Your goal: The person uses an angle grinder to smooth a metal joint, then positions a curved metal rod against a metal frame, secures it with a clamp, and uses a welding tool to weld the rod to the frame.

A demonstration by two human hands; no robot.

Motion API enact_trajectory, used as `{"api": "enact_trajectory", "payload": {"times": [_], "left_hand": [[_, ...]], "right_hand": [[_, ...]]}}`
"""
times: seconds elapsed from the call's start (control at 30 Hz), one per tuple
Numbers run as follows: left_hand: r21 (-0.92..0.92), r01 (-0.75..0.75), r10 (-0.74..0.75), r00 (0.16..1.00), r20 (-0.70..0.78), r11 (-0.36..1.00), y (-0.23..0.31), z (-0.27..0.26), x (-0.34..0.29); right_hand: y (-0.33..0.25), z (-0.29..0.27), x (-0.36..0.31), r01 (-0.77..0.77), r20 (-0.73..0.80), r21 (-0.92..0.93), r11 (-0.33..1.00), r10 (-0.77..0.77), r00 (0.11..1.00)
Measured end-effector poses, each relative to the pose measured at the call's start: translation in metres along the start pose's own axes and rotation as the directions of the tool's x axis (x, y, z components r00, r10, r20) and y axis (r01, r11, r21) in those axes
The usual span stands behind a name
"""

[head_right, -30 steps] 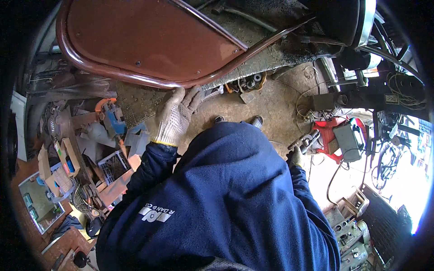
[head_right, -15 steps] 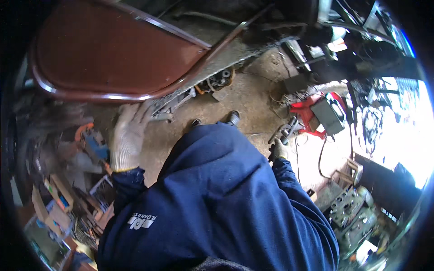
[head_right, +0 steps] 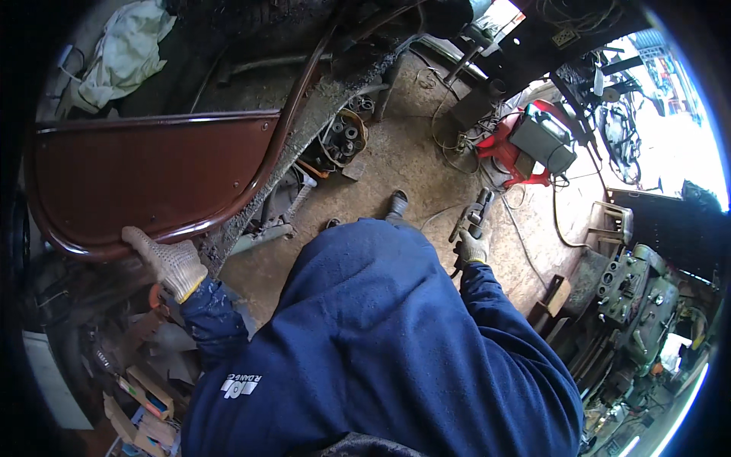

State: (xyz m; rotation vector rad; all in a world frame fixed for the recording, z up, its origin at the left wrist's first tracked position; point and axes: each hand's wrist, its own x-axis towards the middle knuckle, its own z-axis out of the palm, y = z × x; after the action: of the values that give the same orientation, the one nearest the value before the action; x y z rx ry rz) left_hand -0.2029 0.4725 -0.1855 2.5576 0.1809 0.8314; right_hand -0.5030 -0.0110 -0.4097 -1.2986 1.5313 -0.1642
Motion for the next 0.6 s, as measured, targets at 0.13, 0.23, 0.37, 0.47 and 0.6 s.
{"api": "enact_trajectory", "payload": {"times": [0.13, 0.23, 0.37, 0.47, 0.6], "left_hand": [[-0.6, 0.383, -0.471, 0.882, 0.011, 0.703, 0.008, 0.011, 0.016], [-0.813, 0.499, -0.748, 0.653, 0.124, 0.301, 0.058, -0.003, 0.044], [-0.777, 0.518, -0.791, 0.611, 0.044, 0.357, 0.079, -0.008, 0.059], [-0.785, 0.445, -0.734, 0.679, -0.018, 0.43, 0.069, -0.001, 0.059], [-0.781, 0.41, -0.714, 0.697, -0.065, 0.472, 0.054, 0.005, 0.055]], "right_hand": [[0.007, -0.01, 0.028, -0.095, 0.015, -0.031, 0.995, 0.096, 0.995], [-0.005, -0.011, 0.041, -0.102, 0.034, -0.056, 0.993, 0.104, 0.994], [-0.031, -0.011, 0.074, -0.063, 0.061, -0.059, 0.996, 0.067, 0.996], [-0.05, -0.008, 0.097, -0.004, 0.067, -0.038, 0.999, 0.006, 0.998], [-0.068, -0.003, 0.123, -0.013, 0.064, -0.004, 1.0, 0.013, 0.998]]}}
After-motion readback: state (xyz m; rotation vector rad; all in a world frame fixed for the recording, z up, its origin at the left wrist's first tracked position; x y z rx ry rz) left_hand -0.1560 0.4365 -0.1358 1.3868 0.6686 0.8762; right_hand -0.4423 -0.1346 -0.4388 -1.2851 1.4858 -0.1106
